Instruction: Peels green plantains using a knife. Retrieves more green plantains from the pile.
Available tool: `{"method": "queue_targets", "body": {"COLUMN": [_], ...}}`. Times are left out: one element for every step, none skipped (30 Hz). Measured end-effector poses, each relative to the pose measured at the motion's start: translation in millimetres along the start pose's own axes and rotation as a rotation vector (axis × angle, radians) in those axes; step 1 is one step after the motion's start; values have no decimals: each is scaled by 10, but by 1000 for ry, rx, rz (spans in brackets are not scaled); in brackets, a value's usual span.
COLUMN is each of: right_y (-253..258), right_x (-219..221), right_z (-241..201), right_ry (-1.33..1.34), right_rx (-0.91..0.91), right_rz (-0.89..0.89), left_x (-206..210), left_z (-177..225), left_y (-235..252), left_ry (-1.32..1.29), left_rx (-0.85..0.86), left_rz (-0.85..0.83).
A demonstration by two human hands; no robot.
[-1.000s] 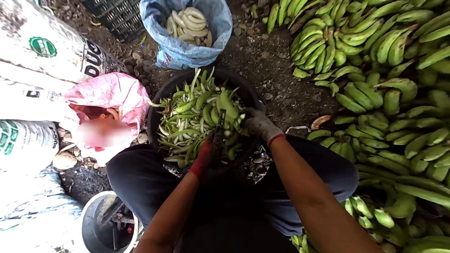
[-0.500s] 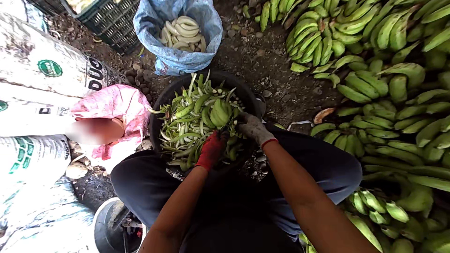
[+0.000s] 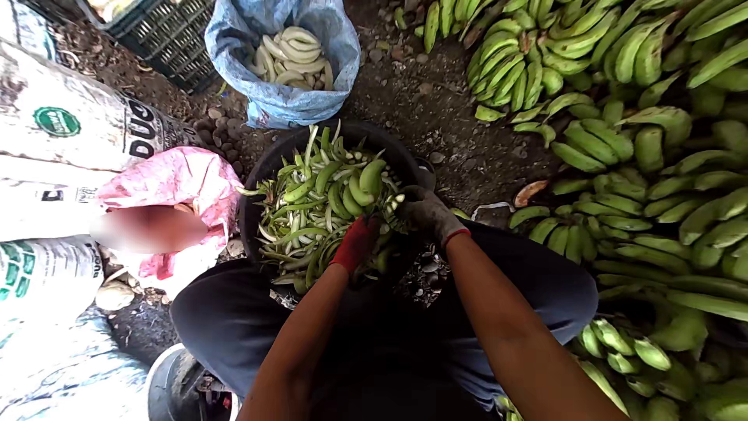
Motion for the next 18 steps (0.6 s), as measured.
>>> {"method": "queue_targets", "body": {"right_y": [22, 47, 73, 102, 129, 152, 158, 137, 98, 80, 57, 10, -71, -178, -274, -340, -376, -368], "right_x": [-39, -71, -92, -107, -117, -121, -118, -127, -162, -183, -187, -183, -175, -145, -86, 9, 132, 255], "right_z": [5, 27, 59, 88, 107, 142, 179, 206, 238, 253, 251, 239, 194, 121, 55, -10, -62, -83], "right_ry": [52, 109, 157, 186, 203, 201, 188, 171, 148, 152, 191, 253, 306, 314, 269, 176, 61, -12], "right_rx": [38, 63, 77, 79, 74, 67, 60, 54, 53, 50, 47, 36, 18, 9, 15, 42, 74, 92], "right_rz": [12, 27, 41, 45, 43, 34, 28, 16, -5, -12, -11, -5, 3, 44, 107, 207, 325, 423], "left_x": [-24, -44, -56, -42, -9, 50, 110, 167, 207, 219, 218, 224, 232, 239, 237, 199, 197, 200], "left_z": [0, -9, 7, 33, 64, 63, 52, 37, 27, 40, 55, 55, 59, 77, 121, 205, 211, 175], "left_y": [-30, -63, -87, -78, -38, 47, 151, 257, 336, 381, 394, 395, 392, 376, 310, 185, 115, 88], "left_ry": [-47, -75, -92, -103, -101, -86, -70, -54, -53, -58, -68, -81, -83, -93, -103, -113, -105, -107], "left_rx": [-19, -32, -44, -55, -62, -68, -75, -88, -98, -102, -95, -76, -61, -63, -73, -90, -85, -65], "left_rz": [-20, -40, -55, -66, -71, -72, -78, -87, -97, -105, -108, -110, -108, -108, -108, -113, -108, -110]}}
Point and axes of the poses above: each hand's wrist, its own y-axis towards the middle knuckle, its own x-axis out of the palm, z = x × y, the point moved 1 cm from there along y, towards the middle knuckle, and after that the axes turned 14 degrees about z, right-handed, at the moved point
